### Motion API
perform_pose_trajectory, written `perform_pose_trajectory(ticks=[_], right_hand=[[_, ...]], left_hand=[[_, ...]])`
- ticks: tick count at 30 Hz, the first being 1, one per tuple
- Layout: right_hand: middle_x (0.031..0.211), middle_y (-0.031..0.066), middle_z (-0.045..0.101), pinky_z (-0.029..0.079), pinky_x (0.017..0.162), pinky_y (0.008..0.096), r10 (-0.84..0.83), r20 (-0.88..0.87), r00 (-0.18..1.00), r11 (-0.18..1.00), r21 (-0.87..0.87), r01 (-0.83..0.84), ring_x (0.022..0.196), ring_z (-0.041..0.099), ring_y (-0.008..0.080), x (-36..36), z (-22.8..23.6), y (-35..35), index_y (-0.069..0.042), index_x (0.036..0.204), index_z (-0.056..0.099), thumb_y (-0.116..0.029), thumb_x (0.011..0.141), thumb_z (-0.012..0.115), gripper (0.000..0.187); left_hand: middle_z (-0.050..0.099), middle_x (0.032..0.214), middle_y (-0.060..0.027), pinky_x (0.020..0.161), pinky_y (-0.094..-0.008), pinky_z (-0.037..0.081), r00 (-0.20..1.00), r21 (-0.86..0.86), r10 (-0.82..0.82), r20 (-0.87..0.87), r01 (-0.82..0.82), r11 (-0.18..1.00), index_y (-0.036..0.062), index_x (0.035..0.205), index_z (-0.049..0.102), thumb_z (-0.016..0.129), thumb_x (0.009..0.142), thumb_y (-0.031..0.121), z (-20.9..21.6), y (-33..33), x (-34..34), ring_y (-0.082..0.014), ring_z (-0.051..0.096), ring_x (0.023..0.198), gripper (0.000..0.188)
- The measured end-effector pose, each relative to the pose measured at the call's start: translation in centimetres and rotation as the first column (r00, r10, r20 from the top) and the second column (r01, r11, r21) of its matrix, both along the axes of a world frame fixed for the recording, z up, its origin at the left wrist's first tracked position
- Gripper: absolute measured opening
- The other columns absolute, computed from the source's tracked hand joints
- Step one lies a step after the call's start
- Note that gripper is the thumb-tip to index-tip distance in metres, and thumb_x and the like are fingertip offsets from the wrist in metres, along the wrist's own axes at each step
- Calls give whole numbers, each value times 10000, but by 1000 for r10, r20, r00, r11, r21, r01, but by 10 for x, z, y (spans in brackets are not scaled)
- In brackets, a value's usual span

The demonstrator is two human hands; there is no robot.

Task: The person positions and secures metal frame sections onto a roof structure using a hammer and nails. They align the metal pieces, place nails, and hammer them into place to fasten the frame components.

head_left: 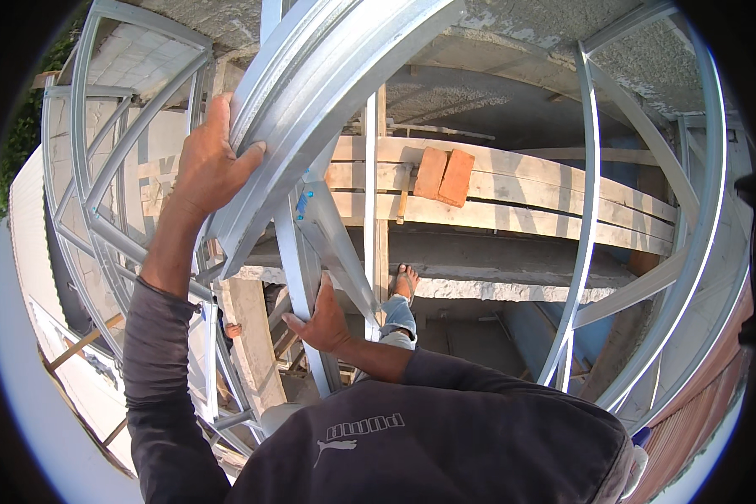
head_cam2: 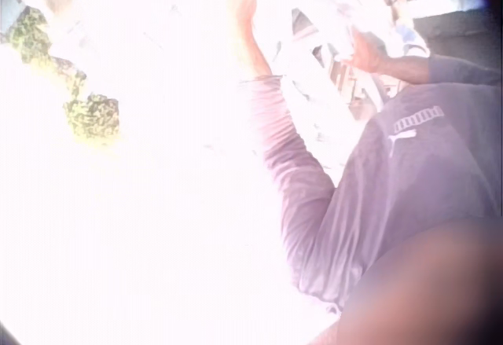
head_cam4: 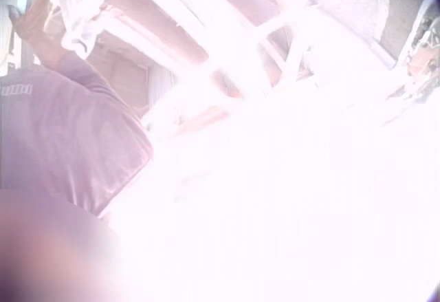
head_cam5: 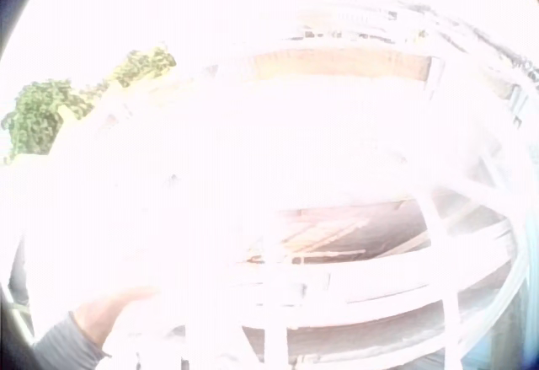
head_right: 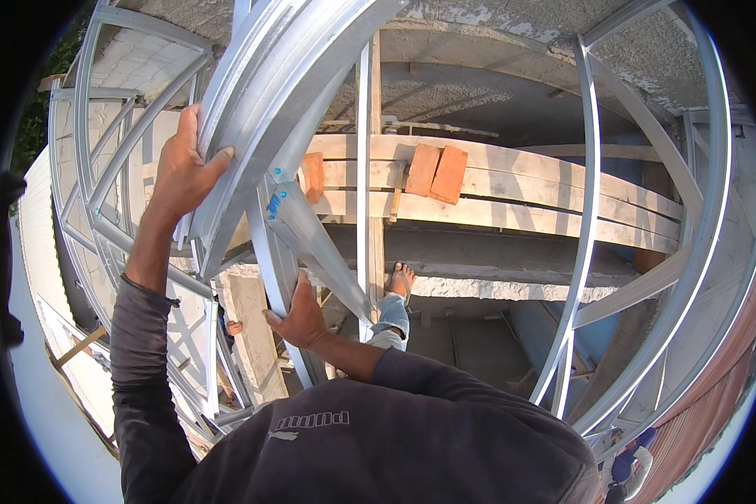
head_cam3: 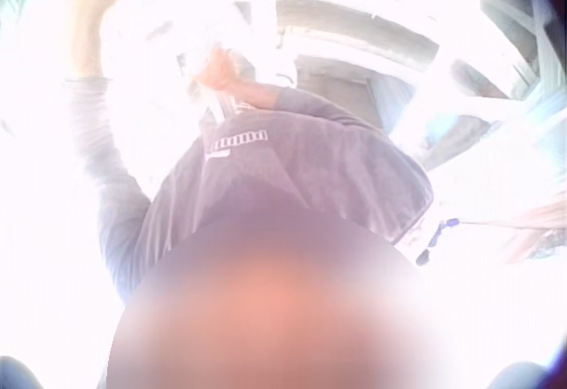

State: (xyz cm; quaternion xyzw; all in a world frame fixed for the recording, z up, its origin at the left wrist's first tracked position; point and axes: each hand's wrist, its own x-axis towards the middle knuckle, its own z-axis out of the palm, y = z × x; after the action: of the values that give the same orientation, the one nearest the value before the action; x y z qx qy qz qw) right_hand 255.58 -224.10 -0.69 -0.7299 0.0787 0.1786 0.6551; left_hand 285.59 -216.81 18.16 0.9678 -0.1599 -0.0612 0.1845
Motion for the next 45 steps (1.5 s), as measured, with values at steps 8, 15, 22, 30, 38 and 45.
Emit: perform_pose_trajectory(ticks=[8,15,22,30,38,45], right_hand=[[1342,345,509,468,1075,462,54,-71,996,992,114,-45,1252,586,432,2,2,-7,142,1534,71,-275,816,848,1137],[1310,321,545,507,1013,462,49,-73,996,995,95,-42,1190,623,431,3,2,-3,76,1543,93,-274,811,826,1093],[1314,352,531,511,996,488,25,-25,999,997,76,-23,1177,619,463,2,-5,-3,74,1535,116,-277,816,794,1049],[1374,395,490,470,1073,470,95,-63,994,990,-102,-101,1272,575,482,7,-2,-11,126,1523,122,-338,814,798,1084],[1263,370,577,511,990,463,75,-17,997,984,-160,-77,1174,634,471,9,7,-11,105,1509,133,-310,826,806,1045],[1304,381,556,502,1021,469,150,-9,989,978,-144,-150,1212,619,469,13,7,-19,115,1486,174,-331,816,816,1029]], left_hand=[[705,1028,-281,848,-484,574,999,29,-9,54,7,1000,-3,1376,443,773,835,202,-1,1,-1,-437,726,933,666],[694,1072,-305,885,-492,561,1000,0,-6,5,6,1000,1,1356,454,792,834,195,1,3,-1,-448,716,986,652],[707,1102,-279,918,-501,559,996,69,-43,78,37,997,9,1343,442,773,852,210,-5,3,-1,-438,715,1023,626],[705,1133,-295,948,-497,558,997,122,63,36,-67,990,2,1323,462,743,840,177,9,-13,-5,-424,718,1053,585],[702,1109,-311,944,-513,549,996,82,32,81,-38,996,-18,1294,458,742,820,159,5,-10,-5,-454,706,1044,581],[719,1056,-296,914,-525,562,996,33,22,91,-25,999,-11,1252,471,763,811,155,5,-10,-5,-457,721,1004,554]])
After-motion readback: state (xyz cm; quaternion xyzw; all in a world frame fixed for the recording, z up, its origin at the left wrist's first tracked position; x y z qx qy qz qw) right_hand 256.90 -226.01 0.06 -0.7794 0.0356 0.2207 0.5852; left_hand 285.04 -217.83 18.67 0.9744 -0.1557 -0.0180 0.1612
